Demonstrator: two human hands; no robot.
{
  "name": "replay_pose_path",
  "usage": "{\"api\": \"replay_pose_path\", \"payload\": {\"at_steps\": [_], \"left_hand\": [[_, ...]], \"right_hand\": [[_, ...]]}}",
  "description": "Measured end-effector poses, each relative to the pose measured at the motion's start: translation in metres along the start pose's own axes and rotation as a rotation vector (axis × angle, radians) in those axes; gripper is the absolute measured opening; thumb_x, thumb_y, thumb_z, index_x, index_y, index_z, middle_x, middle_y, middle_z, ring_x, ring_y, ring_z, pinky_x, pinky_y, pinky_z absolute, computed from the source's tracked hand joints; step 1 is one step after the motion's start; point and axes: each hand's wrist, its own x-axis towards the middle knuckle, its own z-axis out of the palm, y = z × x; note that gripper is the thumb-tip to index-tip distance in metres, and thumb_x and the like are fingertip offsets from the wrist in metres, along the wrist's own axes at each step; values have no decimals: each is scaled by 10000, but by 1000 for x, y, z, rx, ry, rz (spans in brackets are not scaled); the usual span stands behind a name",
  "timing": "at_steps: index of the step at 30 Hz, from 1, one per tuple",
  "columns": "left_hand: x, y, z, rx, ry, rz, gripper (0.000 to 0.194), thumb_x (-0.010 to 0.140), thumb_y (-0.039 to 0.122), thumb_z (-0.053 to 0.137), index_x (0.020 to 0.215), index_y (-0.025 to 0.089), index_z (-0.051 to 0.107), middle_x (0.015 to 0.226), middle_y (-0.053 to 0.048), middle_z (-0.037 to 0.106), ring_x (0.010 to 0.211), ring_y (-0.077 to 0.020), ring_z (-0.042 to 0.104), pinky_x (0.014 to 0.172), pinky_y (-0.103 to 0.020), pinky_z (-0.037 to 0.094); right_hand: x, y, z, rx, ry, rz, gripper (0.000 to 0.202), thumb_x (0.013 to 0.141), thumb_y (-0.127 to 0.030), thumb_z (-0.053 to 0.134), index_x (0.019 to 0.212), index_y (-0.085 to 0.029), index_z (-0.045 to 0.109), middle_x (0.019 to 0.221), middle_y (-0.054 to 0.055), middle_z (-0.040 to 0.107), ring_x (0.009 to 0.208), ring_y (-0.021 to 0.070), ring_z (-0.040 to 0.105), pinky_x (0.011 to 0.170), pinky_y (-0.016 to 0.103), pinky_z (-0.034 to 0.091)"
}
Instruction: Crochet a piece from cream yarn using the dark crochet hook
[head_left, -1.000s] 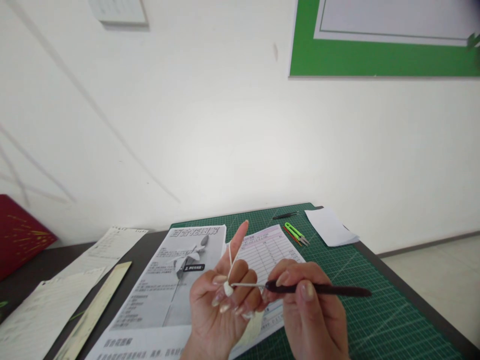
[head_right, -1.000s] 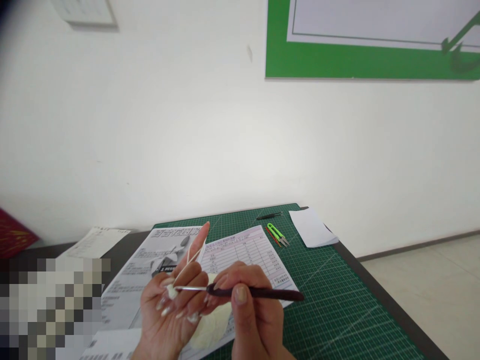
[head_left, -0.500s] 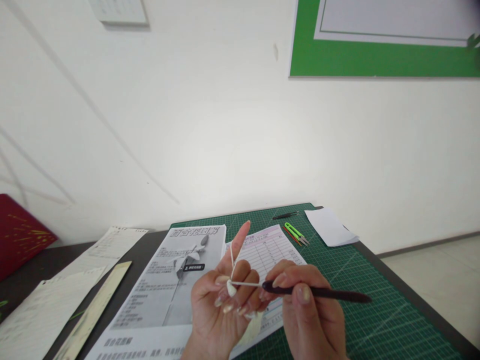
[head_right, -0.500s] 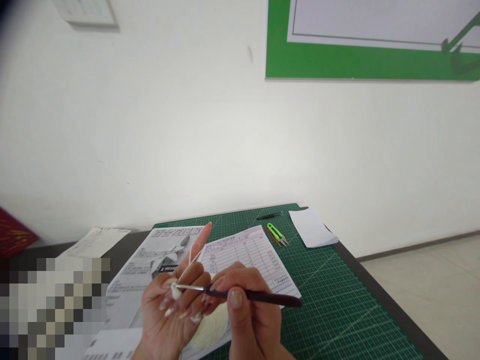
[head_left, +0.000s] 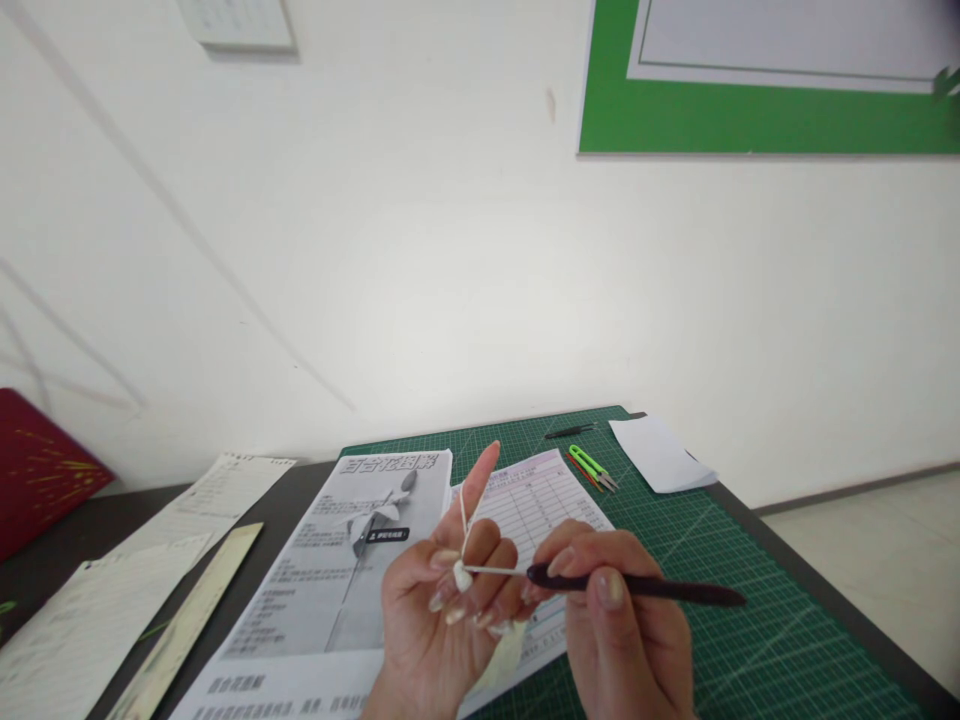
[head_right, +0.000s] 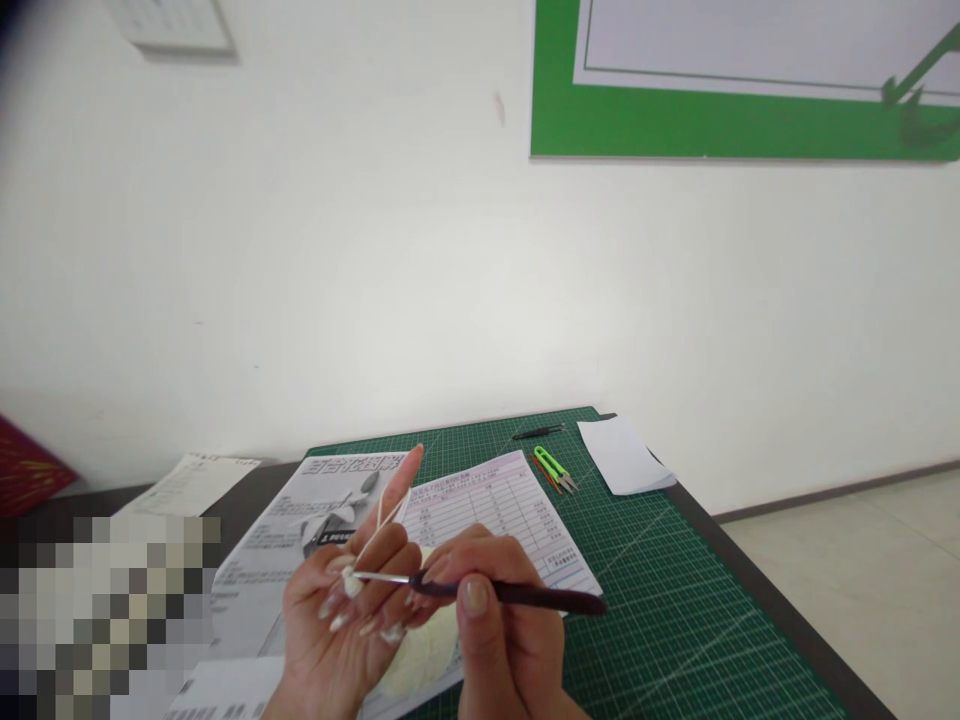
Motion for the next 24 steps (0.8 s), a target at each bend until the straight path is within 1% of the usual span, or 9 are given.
{"api": "replay_pose_path", "payload": {"at_steps": [2,4,9,13,18,24], "left_hand": [[0,0,0,-4,-5,4,617,684,72,484,1300,36,517,450,118,190,402,-80,144,425,-218,237],[0,1,1,-11,-14,5,610,687,61,483,1295,32,520,452,119,195,401,-75,142,427,-213,244],[1,1,3,-9,-23,1,594,688,69,482,1279,47,540,454,120,195,400,-76,131,438,-212,294],[0,0,4,-1,-27,-6,595,688,73,477,1279,51,543,446,119,194,395,-81,134,442,-218,314],[0,0,3,2,0,3,589,689,72,477,1274,37,538,447,122,194,395,-76,126,428,-205,287],[0,1,2,-19,-46,14,593,692,54,482,1282,25,525,451,122,206,389,-68,121,409,-201,249]], "right_hand": [[-1,0,2,3,40,8,189,961,-318,481,912,-234,644,759,-1,604,720,128,587,593,255,474],[0,0,2,-4,53,8,194,962,-319,477,903,-233,642,769,2,605,710,128,585,591,257,472],[1,0,-2,-61,-12,-15,197,961,-317,465,916,-233,637,755,23,601,694,161,589,581,295,481],[0,1,0,-62,38,-8,195,959,-326,466,900,-245,632,741,11,594,681,154,584,577,289,466],[-1,1,4,-31,47,-8,188,957,-319,474,907,-245,639,732,6,587,678,153,592,562,285,469],[-1,-1,2,-41,56,23,210,963,-341,454,889,-249,628,758,10,599,670,149,585,567,278,473]]}}
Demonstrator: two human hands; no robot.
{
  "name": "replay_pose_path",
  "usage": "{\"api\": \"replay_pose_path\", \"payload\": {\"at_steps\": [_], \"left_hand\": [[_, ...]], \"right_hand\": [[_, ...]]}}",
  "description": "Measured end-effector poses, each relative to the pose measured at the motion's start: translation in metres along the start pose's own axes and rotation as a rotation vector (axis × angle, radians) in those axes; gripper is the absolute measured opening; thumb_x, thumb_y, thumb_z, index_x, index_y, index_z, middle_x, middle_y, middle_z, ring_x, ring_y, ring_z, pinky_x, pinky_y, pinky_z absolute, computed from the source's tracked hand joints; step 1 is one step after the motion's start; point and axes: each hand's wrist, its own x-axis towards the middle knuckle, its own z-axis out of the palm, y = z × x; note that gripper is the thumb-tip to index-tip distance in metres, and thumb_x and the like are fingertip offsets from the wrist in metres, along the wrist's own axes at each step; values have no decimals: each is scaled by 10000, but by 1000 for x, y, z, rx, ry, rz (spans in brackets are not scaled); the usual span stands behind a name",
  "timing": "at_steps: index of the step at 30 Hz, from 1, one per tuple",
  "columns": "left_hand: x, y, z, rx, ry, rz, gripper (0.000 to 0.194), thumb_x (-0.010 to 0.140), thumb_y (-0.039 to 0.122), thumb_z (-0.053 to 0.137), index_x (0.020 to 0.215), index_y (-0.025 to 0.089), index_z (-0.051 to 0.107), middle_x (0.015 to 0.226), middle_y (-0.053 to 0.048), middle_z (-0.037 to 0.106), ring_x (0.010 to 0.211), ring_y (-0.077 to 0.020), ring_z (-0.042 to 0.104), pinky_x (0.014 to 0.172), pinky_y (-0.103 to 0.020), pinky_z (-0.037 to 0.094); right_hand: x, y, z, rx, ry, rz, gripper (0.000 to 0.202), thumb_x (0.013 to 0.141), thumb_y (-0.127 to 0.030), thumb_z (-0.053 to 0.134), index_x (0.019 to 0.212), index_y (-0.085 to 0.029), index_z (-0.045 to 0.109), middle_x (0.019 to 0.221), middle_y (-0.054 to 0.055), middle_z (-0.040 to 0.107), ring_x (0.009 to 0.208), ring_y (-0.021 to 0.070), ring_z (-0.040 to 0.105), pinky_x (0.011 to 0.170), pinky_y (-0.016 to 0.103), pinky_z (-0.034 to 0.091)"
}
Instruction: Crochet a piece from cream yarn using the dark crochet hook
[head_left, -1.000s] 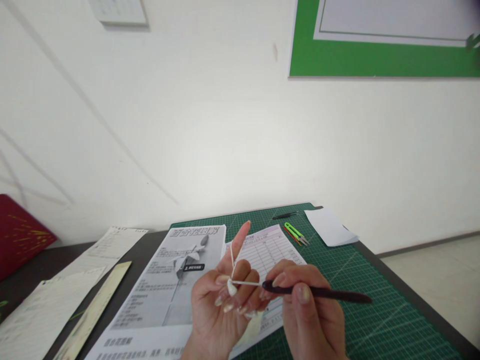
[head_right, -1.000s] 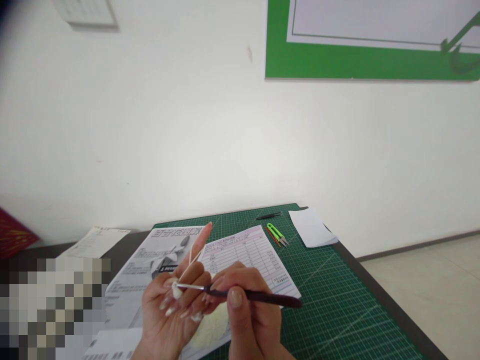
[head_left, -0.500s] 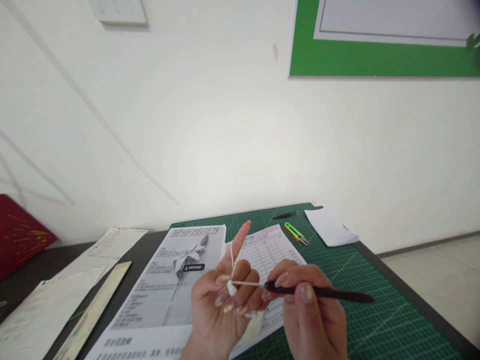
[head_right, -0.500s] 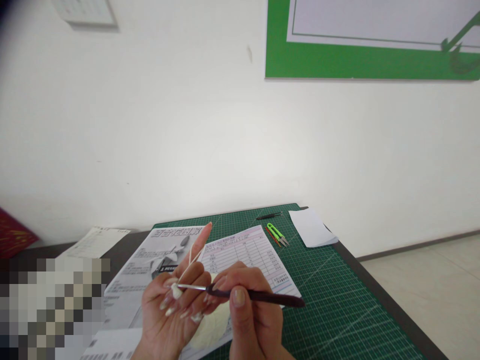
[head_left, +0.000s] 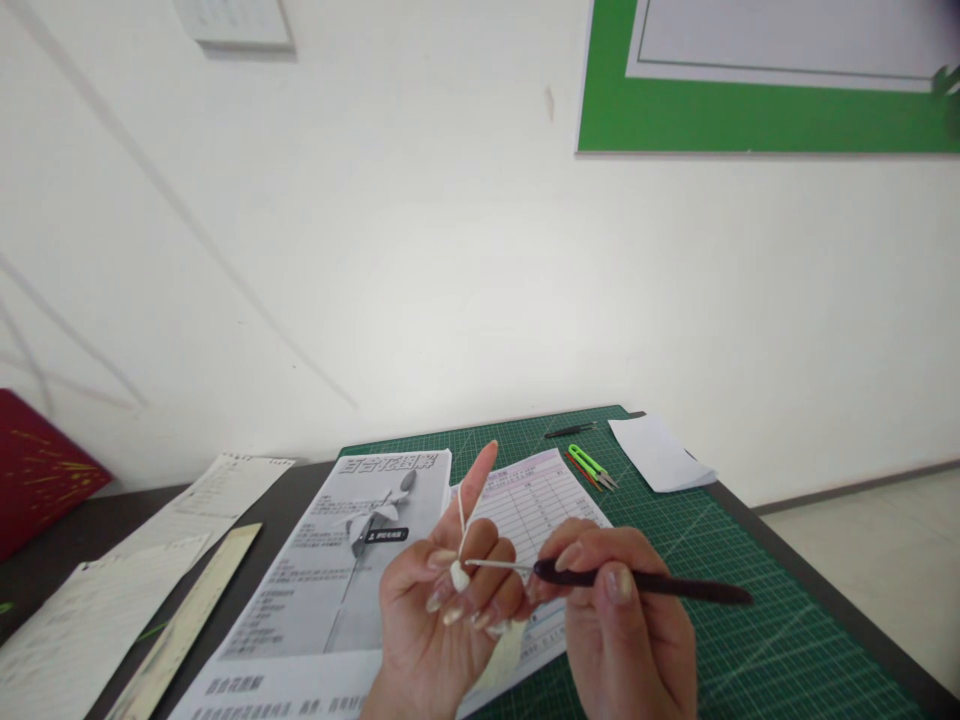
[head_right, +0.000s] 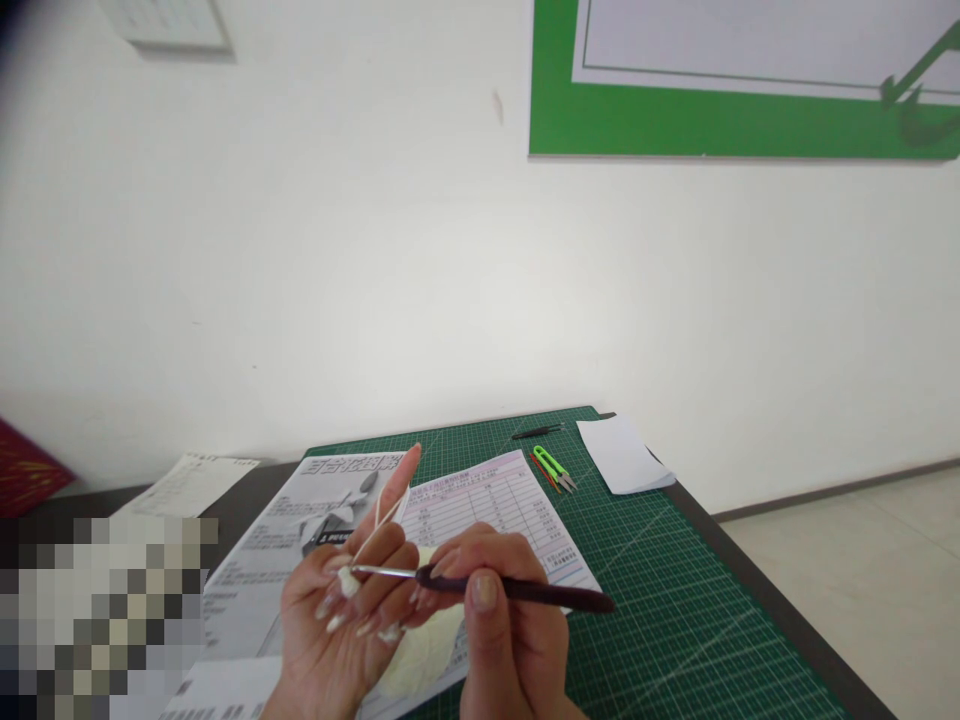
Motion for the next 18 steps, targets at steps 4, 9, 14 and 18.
{"api": "replay_pose_path", "payload": {"at_steps": [4,9,14,18], "left_hand": [[0,-1,0,-1,25,-6,598,695,62,483,1290,20,516,452,120,199,398,-74,127,414,-204,254],[0,-1,2,21,41,-12,599,688,76,481,1283,33,527,446,123,193,393,-75,120,424,-211,285],[0,-2,1,15,47,-19,635,690,93,476,1325,70,496,440,123,185,403,-92,113,434,-216,310],[0,-1,1,20,56,-14,626,687,87,479,1312,51,507,441,120,192,401,-88,126,425,-215,284]], "right_hand": [[0,0,-1,-24,-23,-1,212,967,-355,440,895,-259,615,722,4,582,653,165,593,558,298,480],[-1,1,-1,-34,-26,-13,208,960,-362,453,900,-251,618,725,16,579,650,178,600,538,306,479],[-1,2,-2,-32,-31,-26,198,959,-348,460,912,-249,625,722,17,577,666,180,604,557,312,483],[-1,2,-1,-29,-18,-33,203,961,-332,456,900,-245,629,712,16,581,660,179,605,564,317,483]]}}
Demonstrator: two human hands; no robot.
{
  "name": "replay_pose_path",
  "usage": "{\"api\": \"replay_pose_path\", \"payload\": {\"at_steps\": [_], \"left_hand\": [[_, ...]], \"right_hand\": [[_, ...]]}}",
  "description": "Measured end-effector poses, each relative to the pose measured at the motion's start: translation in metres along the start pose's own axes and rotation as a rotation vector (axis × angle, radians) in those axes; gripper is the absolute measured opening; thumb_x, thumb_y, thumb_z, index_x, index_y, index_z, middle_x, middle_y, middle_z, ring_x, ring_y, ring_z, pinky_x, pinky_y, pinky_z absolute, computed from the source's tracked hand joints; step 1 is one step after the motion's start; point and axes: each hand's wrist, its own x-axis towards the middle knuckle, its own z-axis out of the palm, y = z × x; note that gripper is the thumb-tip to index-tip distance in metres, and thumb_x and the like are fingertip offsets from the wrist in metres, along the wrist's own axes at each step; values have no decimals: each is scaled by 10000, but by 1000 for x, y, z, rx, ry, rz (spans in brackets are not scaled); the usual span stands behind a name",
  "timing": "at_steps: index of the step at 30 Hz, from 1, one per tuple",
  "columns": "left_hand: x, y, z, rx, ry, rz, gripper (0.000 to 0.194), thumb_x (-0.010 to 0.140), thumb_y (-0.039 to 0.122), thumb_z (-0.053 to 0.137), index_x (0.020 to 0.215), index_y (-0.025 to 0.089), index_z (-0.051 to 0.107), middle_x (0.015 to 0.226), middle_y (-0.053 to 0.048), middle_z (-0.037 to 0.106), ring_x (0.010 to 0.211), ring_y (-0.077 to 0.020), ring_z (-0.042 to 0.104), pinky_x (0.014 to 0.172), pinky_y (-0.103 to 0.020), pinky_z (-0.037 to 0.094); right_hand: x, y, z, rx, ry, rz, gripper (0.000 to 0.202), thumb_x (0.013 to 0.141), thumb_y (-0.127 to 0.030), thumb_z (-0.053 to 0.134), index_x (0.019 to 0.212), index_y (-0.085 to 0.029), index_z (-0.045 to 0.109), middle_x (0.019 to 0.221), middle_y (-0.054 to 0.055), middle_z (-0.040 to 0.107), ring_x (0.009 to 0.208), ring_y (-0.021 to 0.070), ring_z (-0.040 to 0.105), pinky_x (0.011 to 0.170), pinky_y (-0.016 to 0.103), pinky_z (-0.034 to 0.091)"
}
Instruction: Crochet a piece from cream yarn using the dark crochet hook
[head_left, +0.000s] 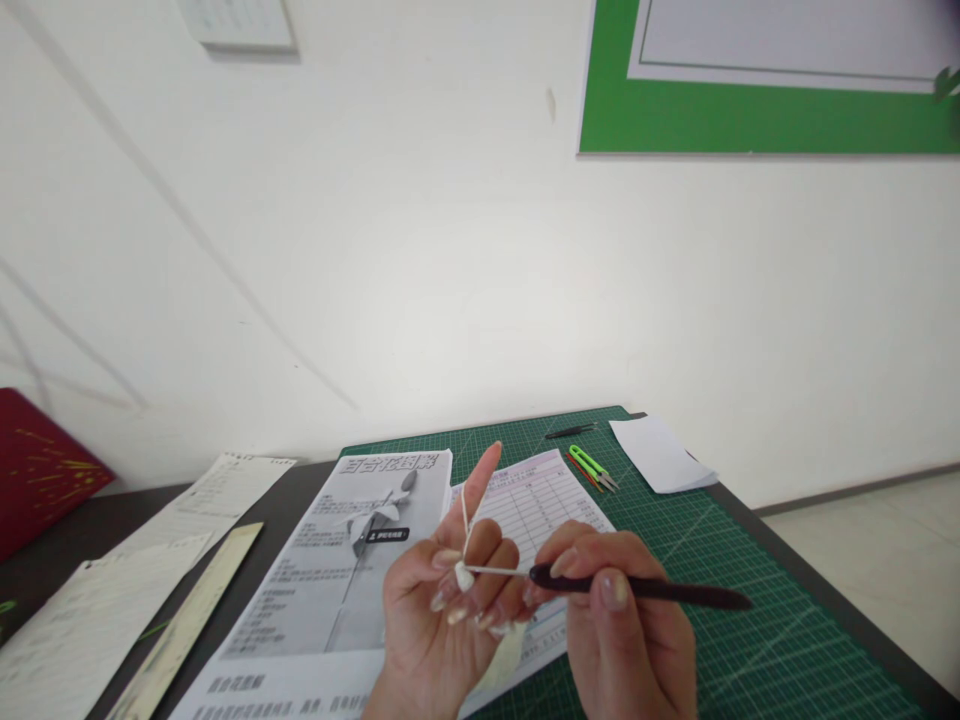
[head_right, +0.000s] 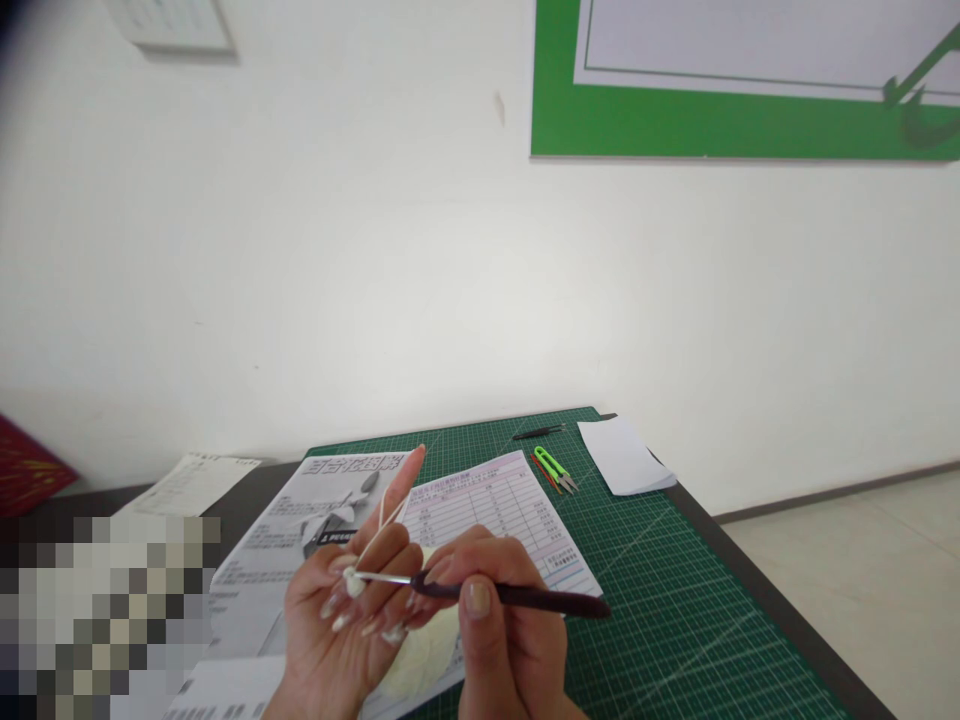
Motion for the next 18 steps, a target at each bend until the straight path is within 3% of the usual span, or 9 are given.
{"api": "replay_pose_path", "payload": {"at_steps": [18], "left_hand": [[1,0,-1,-7,-24,-15,652,702,101,478,1354,91,478,440,121,191,401,-92,118,465,-224,351]], "right_hand": [[0,1,1,-39,-1,-16,199,956,-355,462,894,-244,615,690,11,574,642,179,595,547,311,488]]}}
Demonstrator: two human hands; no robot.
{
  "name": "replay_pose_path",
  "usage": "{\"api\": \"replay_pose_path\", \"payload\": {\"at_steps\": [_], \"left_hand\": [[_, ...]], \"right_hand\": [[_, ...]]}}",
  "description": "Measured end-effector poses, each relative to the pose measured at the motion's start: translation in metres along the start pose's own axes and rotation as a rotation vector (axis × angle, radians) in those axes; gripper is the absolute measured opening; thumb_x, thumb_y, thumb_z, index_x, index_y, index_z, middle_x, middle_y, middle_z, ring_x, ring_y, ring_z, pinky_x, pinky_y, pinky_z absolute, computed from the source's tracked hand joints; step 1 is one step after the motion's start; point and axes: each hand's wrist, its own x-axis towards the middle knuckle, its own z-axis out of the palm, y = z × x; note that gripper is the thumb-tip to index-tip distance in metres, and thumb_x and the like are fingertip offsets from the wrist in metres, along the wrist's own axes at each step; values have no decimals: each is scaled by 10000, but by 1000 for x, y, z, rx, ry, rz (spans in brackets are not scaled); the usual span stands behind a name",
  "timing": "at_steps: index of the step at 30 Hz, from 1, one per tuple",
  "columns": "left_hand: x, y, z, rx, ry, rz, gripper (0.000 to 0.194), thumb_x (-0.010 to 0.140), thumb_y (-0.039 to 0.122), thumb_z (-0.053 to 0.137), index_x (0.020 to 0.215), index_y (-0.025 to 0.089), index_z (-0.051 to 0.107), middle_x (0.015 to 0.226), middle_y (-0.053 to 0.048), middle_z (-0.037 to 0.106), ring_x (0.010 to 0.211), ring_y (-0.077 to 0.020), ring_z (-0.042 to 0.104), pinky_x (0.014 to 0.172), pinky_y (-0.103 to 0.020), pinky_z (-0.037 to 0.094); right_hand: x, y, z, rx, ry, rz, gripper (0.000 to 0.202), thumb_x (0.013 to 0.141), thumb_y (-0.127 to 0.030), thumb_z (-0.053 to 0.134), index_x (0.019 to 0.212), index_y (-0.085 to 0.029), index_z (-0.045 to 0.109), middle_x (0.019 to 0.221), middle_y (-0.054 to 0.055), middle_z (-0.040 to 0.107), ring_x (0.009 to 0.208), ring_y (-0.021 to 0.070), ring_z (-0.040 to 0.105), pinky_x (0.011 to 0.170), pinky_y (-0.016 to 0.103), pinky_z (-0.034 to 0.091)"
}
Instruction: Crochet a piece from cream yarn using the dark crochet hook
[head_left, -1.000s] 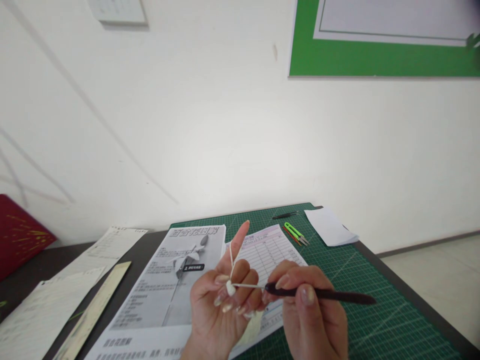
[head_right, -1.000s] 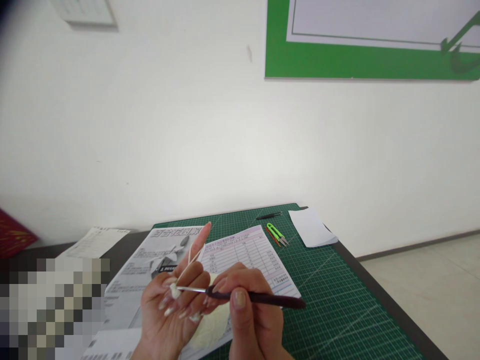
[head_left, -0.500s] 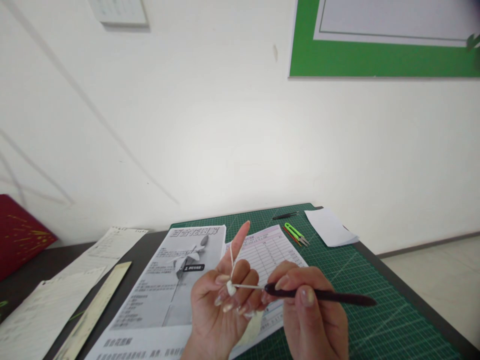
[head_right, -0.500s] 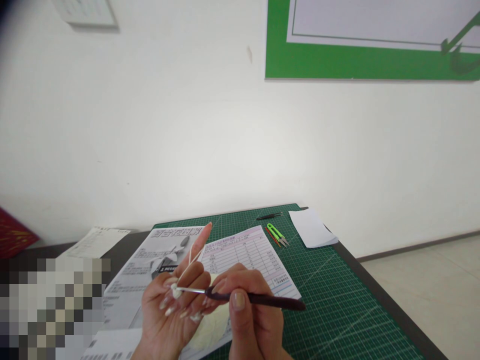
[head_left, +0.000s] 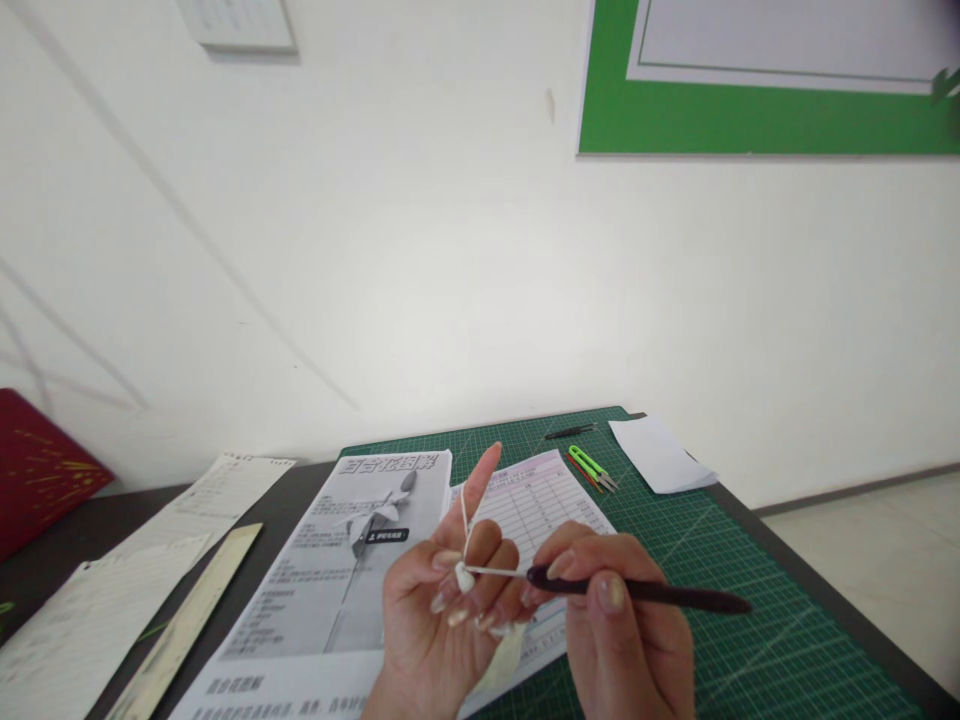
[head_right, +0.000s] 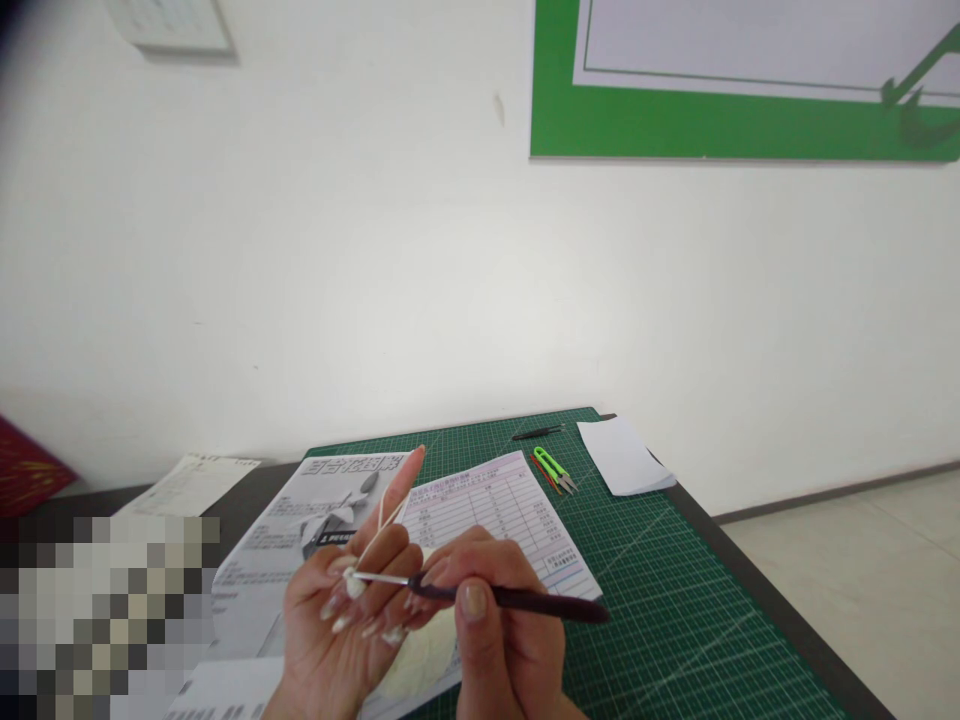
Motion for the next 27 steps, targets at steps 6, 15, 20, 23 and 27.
{"api": "replay_pose_path", "payload": {"at_steps": [6,15,20,23,27], "left_hand": [[0,0,1,-7,-2,7,611,717,99,463,1326,56,498,446,117,192,412,-94,124,460,-219,352],[-1,1,3,53,19,28,619,708,88,486,1327,90,511,474,102,219,441,-94,175,502,-237,409],[-1,0,1,95,49,12,685,685,73,509,1368,112,474,472,79,359,447,-99,288,524,-245,427],[-2,1,-1,129,66,3,735,672,60,536,1398,117,436,489,46,497,452,-103,402,551,-269,437],[-4,5,-3,183,66,-1,748,695,45,560,1414,205,429,541,23,576,498,-113,501,594,-270,423]], "right_hand": [[1,-1,1,1,3,-12,188,956,-343,468,900,-247,621,713,11,578,651,169,589,552,297,479],[3,-2,-1,-40,-29,-40,196,958,-317,470,915,-243,647,748,21,604,687,160,592,591,288,474],[5,-2,-8,-53,-91,-7,194,945,-300,500,935,-237,683,777,38,654,693,165,612,607,286,501],[6,0,-10,-5,-81,103,149,918,-274,560,930,-232,703,768,32,681,660,144,619,584,249,504],[8,5,-11,117,-43,284,133,900,-291,600,919,-217,708,733,24,690,638,135,636,581,241,517]]}}
